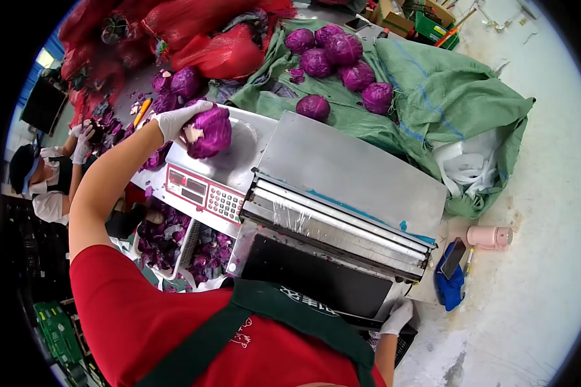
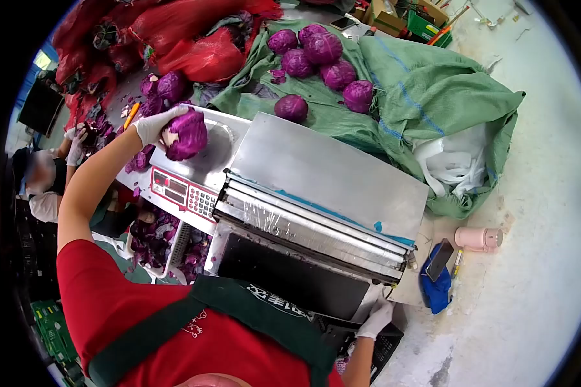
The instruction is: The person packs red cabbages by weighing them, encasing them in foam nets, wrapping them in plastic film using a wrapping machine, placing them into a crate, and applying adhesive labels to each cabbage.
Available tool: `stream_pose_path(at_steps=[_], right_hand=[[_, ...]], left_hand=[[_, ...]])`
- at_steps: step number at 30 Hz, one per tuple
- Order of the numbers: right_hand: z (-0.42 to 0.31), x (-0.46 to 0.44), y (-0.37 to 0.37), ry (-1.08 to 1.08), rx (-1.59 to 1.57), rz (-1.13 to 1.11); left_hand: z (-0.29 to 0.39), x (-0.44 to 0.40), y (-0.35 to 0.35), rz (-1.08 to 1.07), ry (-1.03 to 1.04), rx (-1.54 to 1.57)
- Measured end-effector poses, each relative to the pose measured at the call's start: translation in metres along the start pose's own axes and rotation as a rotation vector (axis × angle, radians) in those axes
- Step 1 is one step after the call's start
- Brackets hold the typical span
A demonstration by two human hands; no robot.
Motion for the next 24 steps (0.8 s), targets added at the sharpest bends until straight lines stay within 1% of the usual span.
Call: stream_pose_path(at_steps=[1, 3, 4, 5, 6, 7, 8, 9, 10, 11, 12, 13, 14, 15, 17, 18, 19, 21, 22, 23, 24], right_hand=[[-0.026, -0.002, 0.0, 0.053, -0.037, 0.005], [-0.096, -0.015, -0.004, -0.461, 0.383, 0.051], [-0.135, -0.013, -0.001, -0.536, 0.257, 0.021], [-0.156, -0.028, 0.004, -0.491, 0.103, -0.021], [-0.173, -0.047, 0.008, -0.545, 0.127, -0.048], [-0.209, -0.051, 0.015, -0.722, 0.126, 0.011], [-0.219, -0.076, 0.023, -0.747, 0.114, 0.061], [-0.269, -0.065, 0.038, -0.823, 0.17, 0.011], [-0.292, -0.077, 0.059, -0.9, 0.109, -0.081], [-0.319, -0.079, 0.073, -0.927, 0.145, -0.066], [-0.329, -0.104, 0.094, -0.897, 0.343, -0.005], [-0.342, -0.12, 0.113, -0.889, 0.257, -0.057], [-0.358, -0.133, 0.132, -0.905, 0.366, -0.044], [-0.374, -0.137, 0.146, -0.943, 0.49, 0.032], [-0.391, -0.14, 0.168, -0.937, 0.61, 0.144], [-0.389, -0.157, 0.182, -0.89, 0.536, 0.078], [-0.398, -0.157, 0.187, -0.918, 0.518, 0.068], [-0.404, -0.144, 0.179, -0.947, 0.392, 0.163], [-0.412, -0.12, 0.17, -1.046, 0.319, 0.216], [-0.422, -0.085, 0.15, -1.14, 0.244, 0.27], [-0.431, -0.051, 0.136, -1.193, 0.151, 0.226]], left_hand=[[-0.008, 0.002, -0.013, 0.116, -0.009, -0.093], [-0.03, -0.033, -0.028, -0.012, 0.014, -0.091], [-0.012, -0.033, -0.038, 0.065, 0.215, -0.111], [0.002, -0.033, -0.039, 0.131, 0.417, -0.122], [0.019, 0.011, -0.03, 0.433, 0.498, -0.161], [0.017, -0.001, -0.047, 0.444, 0.562, -0.214], [0.015, -0.022, -0.064, 0.386, 0.745, -0.267], [0.014, -0.032, -0.064, 0.335, 0.925, -0.316], [0.008, -0.009, -0.035, 0.391, 0.827, -0.214], [0.003, 0.02, -0.007, 0.453, 0.722, -0.11], [0.002, 0.004, -0.018, 0.421, 0.803, -0.146], [0.002, -0.02, -0.035, 0.393, 0.882, -0.18], [0.009, -0.023, -0.036, 0.4, 0.979, -0.255], [0.015, -0.014, -0.033, 0.532, 0.966, -0.417], [0.023, 0.012, -0.008, 0.59, 1.042, -0.411], [0.022, 0.004, -0.008, 0.529, 1.067, -0.373], [0.022, 0.008, -0.005, 0.53, 1.045, -0.425], [0.014, 0.012, -0.019, 0.746, 0.974, -0.466], [0.024, 0.052, 0.003, 0.911, 0.926, -0.575], [0.027, 0.067, 0.009, 0.99, 1.116, -0.565], [0.034, 0.081, 0.031, 0.917, 1.222, -0.593]])
Point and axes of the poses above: each hand's wrist, its own x-axis away from the middle knuckle, its own y-axis out of the palm, z = x × y, the point moved 10 cm from there along -x, towards the middle knuckle, and after that the axes turned 3 degrees about x, right-handed, at the moved point
